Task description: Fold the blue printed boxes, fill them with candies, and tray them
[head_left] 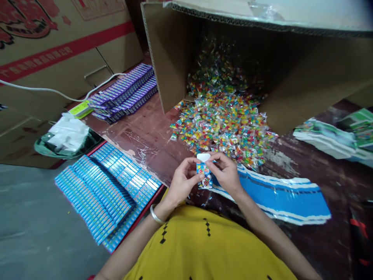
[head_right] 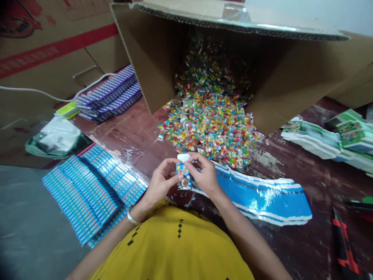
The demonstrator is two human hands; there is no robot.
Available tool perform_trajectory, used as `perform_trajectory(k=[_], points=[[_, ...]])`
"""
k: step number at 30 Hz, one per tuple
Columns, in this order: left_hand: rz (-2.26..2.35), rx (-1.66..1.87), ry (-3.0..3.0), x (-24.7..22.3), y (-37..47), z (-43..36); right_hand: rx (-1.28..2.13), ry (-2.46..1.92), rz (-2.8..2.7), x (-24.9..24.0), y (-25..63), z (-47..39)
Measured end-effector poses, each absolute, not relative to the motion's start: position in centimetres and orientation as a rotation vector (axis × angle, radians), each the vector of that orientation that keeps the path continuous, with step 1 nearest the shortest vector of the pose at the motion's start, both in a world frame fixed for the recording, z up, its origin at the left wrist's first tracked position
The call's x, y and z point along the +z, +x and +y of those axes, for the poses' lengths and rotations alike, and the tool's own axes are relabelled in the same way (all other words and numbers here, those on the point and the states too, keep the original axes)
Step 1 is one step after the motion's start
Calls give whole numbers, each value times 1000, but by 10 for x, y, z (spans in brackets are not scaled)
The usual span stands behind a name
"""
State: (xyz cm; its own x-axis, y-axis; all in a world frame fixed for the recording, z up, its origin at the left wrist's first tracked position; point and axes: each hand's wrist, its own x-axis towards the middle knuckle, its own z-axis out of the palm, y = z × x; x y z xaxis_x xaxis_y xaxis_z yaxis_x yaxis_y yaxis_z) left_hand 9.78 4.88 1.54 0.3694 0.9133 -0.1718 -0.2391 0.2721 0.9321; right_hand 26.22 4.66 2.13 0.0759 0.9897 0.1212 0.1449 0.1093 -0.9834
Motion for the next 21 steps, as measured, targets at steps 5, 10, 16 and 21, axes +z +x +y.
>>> perform_trajectory(k=[5, 10, 16, 21], points=[[882, 957, 972, 13, 98, 50, 1133, -1172, -1213, 21, 259, 53], [1071, 975, 1198, 15, 97, 45, 1209, -1282, -1245, 22, 264, 60], [1062, 931, 1312, 18, 95, 43, 1393, -1309, -1122, 23, 269, 69], [1007, 909, 1295, 21, 93, 43, 1370, -1299, -1152, 22, 269, 71]])
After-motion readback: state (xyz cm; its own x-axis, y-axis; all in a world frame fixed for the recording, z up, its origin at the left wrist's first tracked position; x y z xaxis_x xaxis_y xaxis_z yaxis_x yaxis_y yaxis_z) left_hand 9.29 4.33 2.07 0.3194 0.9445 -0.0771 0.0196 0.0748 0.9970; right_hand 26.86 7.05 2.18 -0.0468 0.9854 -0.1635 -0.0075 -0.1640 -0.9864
